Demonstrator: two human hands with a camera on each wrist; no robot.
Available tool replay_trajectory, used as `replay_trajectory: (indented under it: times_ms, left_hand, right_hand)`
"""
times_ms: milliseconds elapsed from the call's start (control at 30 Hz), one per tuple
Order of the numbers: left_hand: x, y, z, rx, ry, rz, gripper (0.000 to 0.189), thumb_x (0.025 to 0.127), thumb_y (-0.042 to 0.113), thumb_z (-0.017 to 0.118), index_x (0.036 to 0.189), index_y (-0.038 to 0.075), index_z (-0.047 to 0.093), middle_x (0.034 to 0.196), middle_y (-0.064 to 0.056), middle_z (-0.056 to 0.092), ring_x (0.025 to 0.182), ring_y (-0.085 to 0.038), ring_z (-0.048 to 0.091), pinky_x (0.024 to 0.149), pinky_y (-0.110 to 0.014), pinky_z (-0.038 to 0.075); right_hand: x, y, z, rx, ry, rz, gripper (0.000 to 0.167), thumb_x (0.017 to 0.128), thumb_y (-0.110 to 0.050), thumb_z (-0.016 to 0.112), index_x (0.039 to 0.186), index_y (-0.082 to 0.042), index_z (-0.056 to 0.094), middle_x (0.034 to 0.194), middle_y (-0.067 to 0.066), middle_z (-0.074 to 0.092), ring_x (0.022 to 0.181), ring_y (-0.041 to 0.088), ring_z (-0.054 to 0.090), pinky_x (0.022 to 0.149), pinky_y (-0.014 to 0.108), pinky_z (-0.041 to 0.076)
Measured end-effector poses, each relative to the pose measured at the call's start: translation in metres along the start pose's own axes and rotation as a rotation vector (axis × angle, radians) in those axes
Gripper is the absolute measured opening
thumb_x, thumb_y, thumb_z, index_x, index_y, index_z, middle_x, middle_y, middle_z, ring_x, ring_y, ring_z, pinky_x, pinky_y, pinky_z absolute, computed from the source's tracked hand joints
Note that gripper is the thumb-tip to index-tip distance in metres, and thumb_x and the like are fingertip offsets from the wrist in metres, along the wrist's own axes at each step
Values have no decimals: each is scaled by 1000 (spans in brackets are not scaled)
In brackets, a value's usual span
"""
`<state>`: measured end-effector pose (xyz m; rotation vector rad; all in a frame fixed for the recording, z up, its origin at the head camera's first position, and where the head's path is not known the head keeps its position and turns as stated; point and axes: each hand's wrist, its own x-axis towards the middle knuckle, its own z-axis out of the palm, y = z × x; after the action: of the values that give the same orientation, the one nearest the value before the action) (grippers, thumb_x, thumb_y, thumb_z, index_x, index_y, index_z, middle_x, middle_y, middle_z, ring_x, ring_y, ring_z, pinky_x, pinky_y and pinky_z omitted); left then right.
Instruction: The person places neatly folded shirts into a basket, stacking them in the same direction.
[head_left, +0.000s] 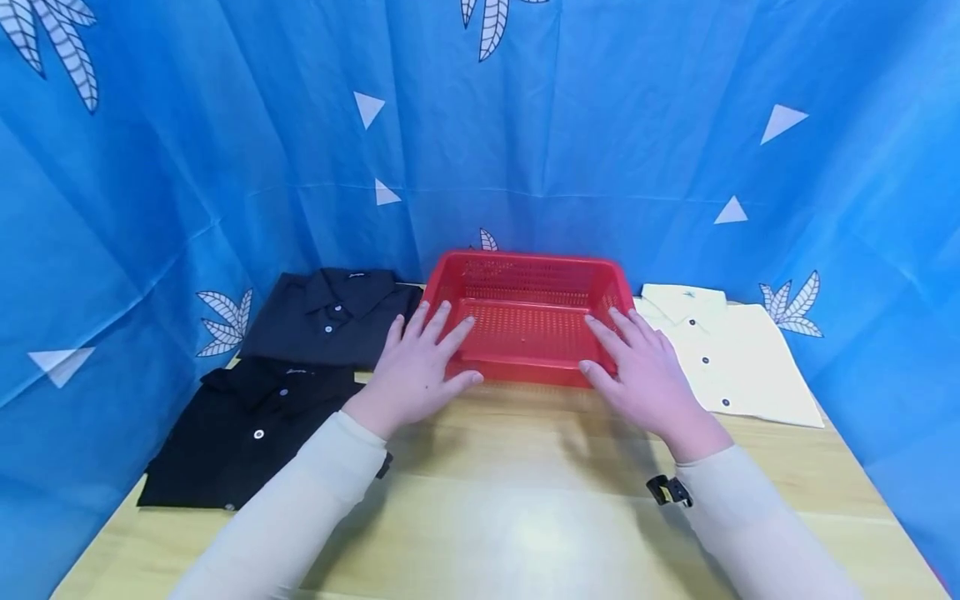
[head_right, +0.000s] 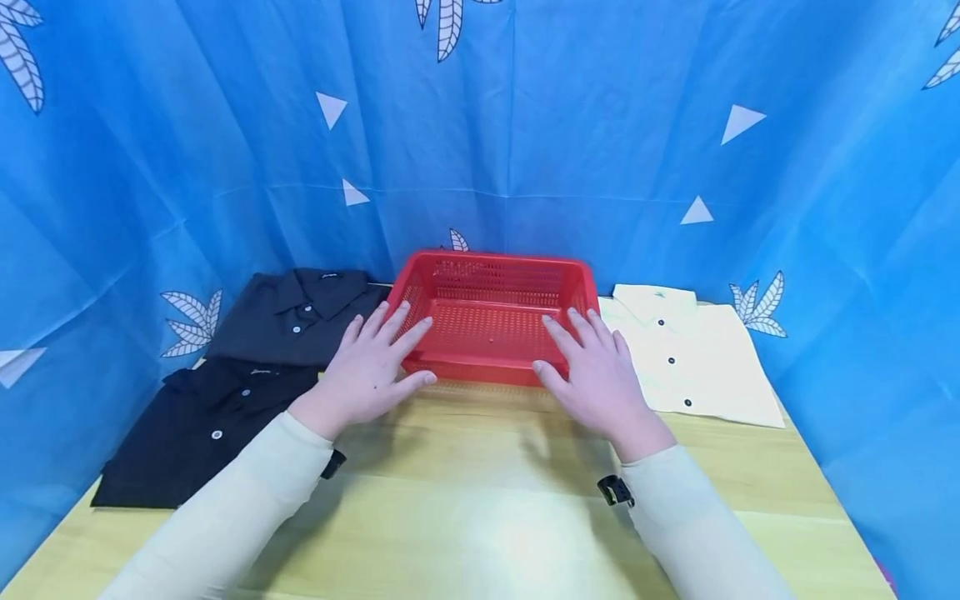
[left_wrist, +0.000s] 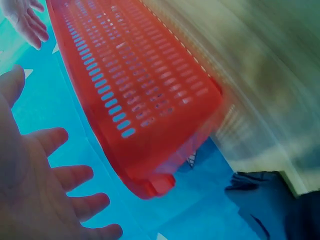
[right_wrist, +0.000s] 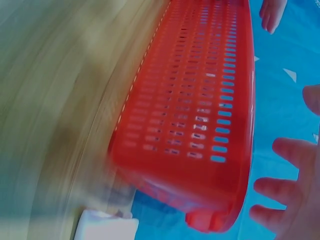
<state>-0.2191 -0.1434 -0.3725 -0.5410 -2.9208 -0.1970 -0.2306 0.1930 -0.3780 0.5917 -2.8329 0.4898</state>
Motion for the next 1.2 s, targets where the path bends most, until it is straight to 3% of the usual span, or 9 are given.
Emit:
replay_trajectory:
  times_ms: [233, 533, 933, 1067, 1200]
  left_hand:
    - [-6, -8, 0, -30, -30, -47, 92, 86, 66, 66, 161, 27, 30, 166, -12, 23, 151, -41, 14, 116, -68, 13]
    - [-14, -27, -2, -75, -11, -92, 89, 87, 60, 68, 161, 23, 32, 165, -14, 25, 150, -42, 17, 115, -68, 18]
    - [-27, -70, -11, -59, -25, -181, 87, 91, 67, 57, 160, 20, 34, 163, -18, 27, 149, -47, 18, 113, -72, 18]
    - [-33, -91, -16, -60, -45, -208, 85, 94, 67, 51, 160, 16, 32, 163, -22, 26, 148, -49, 19, 112, -73, 19]
    - [-41, -116, -21, -68, -74, -250, 89, 96, 73, 42, 160, 12, 31, 162, -26, 24, 146, -52, 19, 111, -73, 19]
  right_hand:
    - [-2, -10, -1, 9, -2, -39, 76, 94, -51, 64, 159, -25, 36, 162, 15, 29, 149, 43, 19, 113, 70, 17]
    - [-4, -29, 5, 23, 44, -166, 70, 92, -46, 68, 154, -22, 45, 157, 14, 39, 147, 39, 26, 114, 65, 23]
    - [6, -74, 8, 95, 46, -390, 65, 93, -41, 69, 152, -23, 48, 153, 7, 45, 144, 30, 34, 114, 57, 32]
    - [12, -90, 17, 141, 59, -461, 61, 94, -40, 68, 150, -23, 51, 147, 4, 50, 137, 23, 42, 111, 51, 38]
    - [21, -108, 29, 191, 19, -486, 57, 95, -38, 66, 148, -22, 52, 143, 0, 53, 132, 19, 46, 110, 45, 40]
